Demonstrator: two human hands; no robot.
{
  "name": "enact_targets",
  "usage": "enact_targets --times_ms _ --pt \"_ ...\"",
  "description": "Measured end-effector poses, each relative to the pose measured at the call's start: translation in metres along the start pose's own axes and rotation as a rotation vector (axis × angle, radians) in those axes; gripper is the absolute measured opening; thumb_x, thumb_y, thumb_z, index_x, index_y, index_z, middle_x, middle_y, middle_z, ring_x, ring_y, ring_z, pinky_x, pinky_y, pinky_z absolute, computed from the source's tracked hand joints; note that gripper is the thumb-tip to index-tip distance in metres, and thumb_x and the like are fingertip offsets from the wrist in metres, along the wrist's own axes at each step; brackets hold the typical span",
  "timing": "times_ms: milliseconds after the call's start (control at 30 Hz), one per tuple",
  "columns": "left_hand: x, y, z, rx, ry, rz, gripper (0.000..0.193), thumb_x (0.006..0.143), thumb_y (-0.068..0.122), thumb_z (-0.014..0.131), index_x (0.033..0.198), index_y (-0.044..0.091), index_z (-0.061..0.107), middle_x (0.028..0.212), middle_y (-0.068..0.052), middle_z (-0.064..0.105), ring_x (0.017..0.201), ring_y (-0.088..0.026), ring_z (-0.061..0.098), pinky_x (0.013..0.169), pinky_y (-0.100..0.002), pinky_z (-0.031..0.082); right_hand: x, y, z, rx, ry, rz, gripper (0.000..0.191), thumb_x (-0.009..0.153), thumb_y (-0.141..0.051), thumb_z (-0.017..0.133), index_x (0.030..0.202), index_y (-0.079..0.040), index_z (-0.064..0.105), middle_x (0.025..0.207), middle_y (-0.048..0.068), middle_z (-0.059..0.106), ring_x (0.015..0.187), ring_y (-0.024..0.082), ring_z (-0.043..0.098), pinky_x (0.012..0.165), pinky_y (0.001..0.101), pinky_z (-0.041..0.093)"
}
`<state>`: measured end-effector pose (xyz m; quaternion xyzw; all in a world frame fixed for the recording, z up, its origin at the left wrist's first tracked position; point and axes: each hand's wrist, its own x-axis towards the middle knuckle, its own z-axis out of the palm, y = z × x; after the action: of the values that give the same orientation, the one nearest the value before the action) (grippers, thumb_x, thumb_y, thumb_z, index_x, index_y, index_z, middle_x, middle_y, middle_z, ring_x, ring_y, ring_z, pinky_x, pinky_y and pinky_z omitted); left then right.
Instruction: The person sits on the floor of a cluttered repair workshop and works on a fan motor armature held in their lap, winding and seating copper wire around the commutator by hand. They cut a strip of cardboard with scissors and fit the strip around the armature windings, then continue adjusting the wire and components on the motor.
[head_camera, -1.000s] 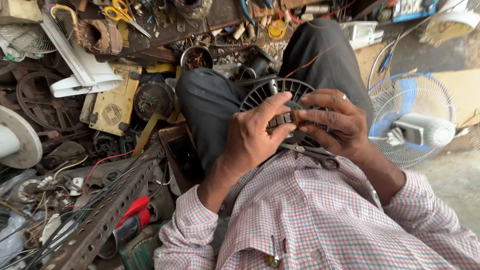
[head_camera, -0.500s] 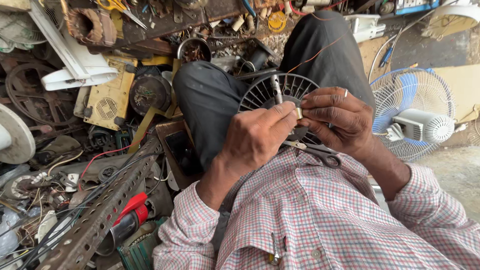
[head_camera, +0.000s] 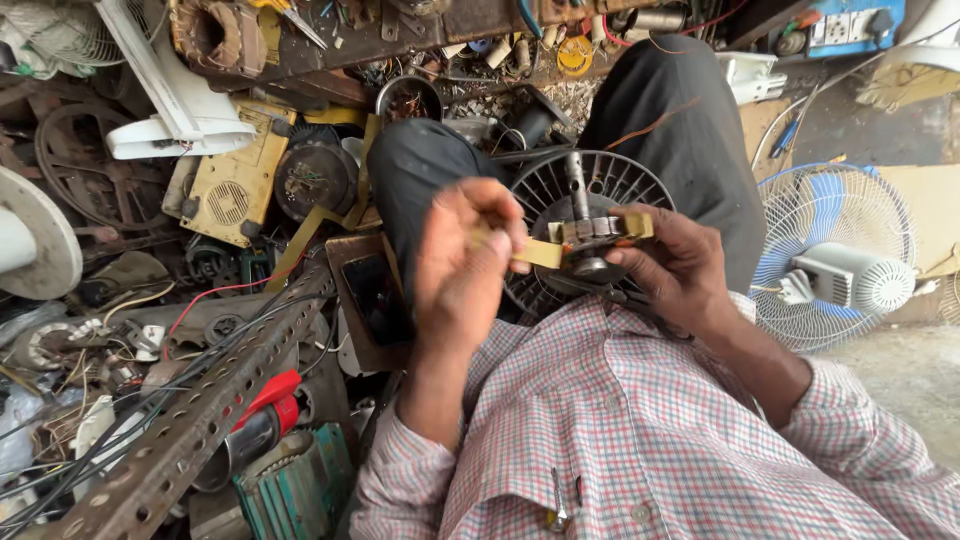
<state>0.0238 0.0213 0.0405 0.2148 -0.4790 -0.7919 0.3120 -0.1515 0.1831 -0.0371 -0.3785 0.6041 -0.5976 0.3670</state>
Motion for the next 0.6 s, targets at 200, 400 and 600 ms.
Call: enact_targets --times_ms 200,400,600 --pt "-0.029 -0.012 0.008 0.220 -0.134 0.135 0.050 0.112 -0.006 0.046 0.158 0.007 0.032 0.146 -0.015 0.048 0.113 -0.015 0.063 0.093 -0.027 0.059 -0.004 -0.035 0.001 -0.384 0.159 -0.089 0.045 0.092 -0.008 0.078 0.130 0.007 0.059 0.117 0.015 0.066 0.103 0.016 0.067 0.090 0.0279 0.057" --pt "-0.030 -0.014 0.015 0.391 -0.337 0.245 0.060 0.114 -0.006 0.043 0.166 0.018 0.025 0.161 -0.018 0.036 0.127 -0.023 0.067 0.106 -0.030 0.062 -0.033 -0.068 0.007 0.190 0.054 0.264 0.034 0.098 -0.009 0.070 0.128 0.003 0.062 0.107 0.012 0.073 0.094 0.015 0.071 0.084 0.0271 0.060" --pt "-0.037 -0.020 0.007 0.630 -0.168 0.213 0.037 0.103 0.001 0.071 0.136 0.012 0.059 0.133 -0.010 0.064 0.116 -0.021 0.074 0.090 -0.026 0.066 -0.036 -0.032 0.006 0.444 -0.018 0.287 0.017 0.102 -0.002 0.068 0.116 0.007 0.071 0.096 0.016 0.075 0.084 0.019 0.073 0.072 0.0315 0.062"
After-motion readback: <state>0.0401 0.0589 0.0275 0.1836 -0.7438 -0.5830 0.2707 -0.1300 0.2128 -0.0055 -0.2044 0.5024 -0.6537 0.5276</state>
